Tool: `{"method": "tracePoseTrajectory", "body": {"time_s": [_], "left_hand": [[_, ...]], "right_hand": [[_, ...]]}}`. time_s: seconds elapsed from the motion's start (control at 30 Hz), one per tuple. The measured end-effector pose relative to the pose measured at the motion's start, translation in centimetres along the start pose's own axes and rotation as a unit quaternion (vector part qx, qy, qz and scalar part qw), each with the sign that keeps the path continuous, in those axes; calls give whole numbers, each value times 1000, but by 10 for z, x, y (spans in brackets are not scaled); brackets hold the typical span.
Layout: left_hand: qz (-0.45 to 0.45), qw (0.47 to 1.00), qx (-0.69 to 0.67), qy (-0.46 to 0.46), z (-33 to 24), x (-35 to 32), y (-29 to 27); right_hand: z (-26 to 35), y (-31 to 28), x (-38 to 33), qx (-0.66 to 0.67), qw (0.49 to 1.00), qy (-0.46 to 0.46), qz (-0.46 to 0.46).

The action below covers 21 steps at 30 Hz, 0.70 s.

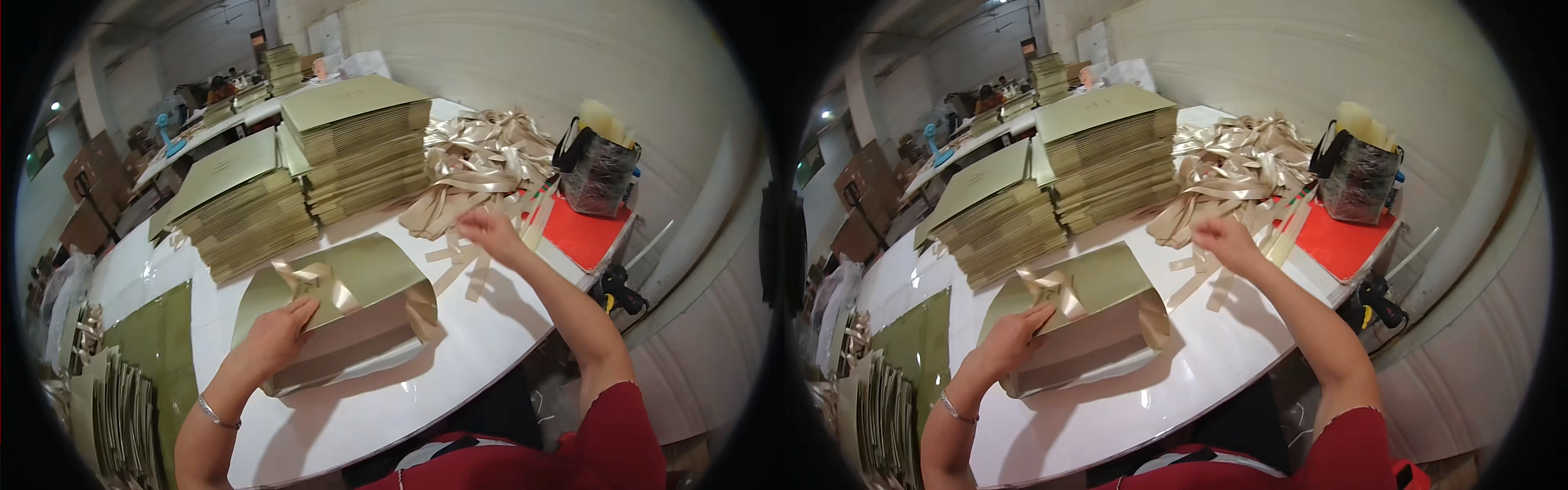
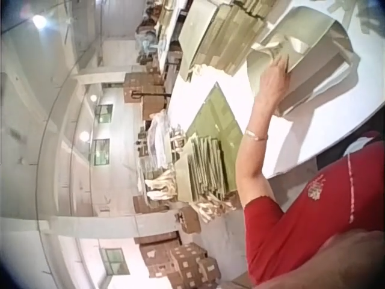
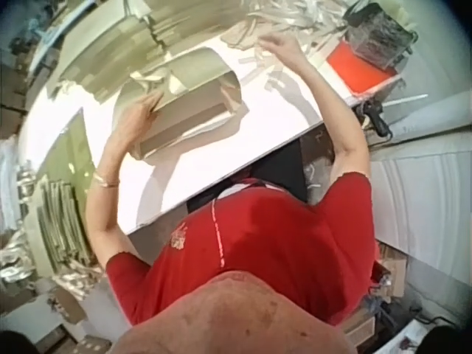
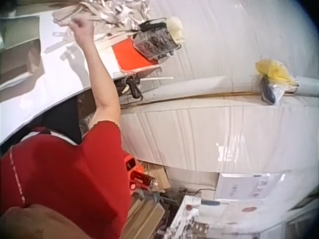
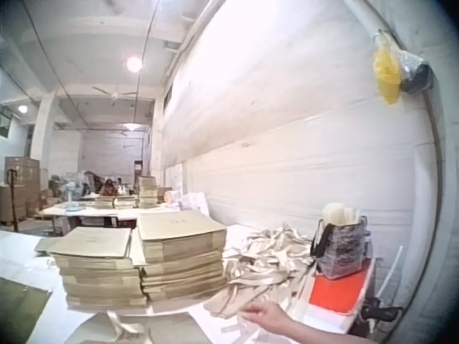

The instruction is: Attaching ribbon handles to gold-colored paper bags using a hot glue gun.

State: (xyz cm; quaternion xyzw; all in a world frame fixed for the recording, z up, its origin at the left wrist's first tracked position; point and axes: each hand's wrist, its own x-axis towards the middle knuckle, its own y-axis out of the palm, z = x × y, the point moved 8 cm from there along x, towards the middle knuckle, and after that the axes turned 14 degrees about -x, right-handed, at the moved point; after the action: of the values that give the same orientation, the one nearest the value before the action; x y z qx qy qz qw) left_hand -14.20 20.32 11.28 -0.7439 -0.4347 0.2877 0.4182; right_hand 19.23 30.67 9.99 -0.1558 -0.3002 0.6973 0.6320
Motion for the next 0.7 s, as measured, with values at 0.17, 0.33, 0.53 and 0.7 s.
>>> {"method": "tracePoseTrajectory", "body": {"time_s": [0.17,0.33,0.53,0.7], "left_hand": [[-111,987,96,65,-25,27,-8],[-218,942,47,251,-81,2,2],[-144,900,-362,193,-115,27,85],[61,798,-598,39,-84,21,173]], "right_hand": [[-109,23,-56,-295,951,-70,-65],[-130,20,-56,170,972,96,-133],[26,69,-133,175,980,-88,39],[50,25,-147,189,975,-101,-54]]}}
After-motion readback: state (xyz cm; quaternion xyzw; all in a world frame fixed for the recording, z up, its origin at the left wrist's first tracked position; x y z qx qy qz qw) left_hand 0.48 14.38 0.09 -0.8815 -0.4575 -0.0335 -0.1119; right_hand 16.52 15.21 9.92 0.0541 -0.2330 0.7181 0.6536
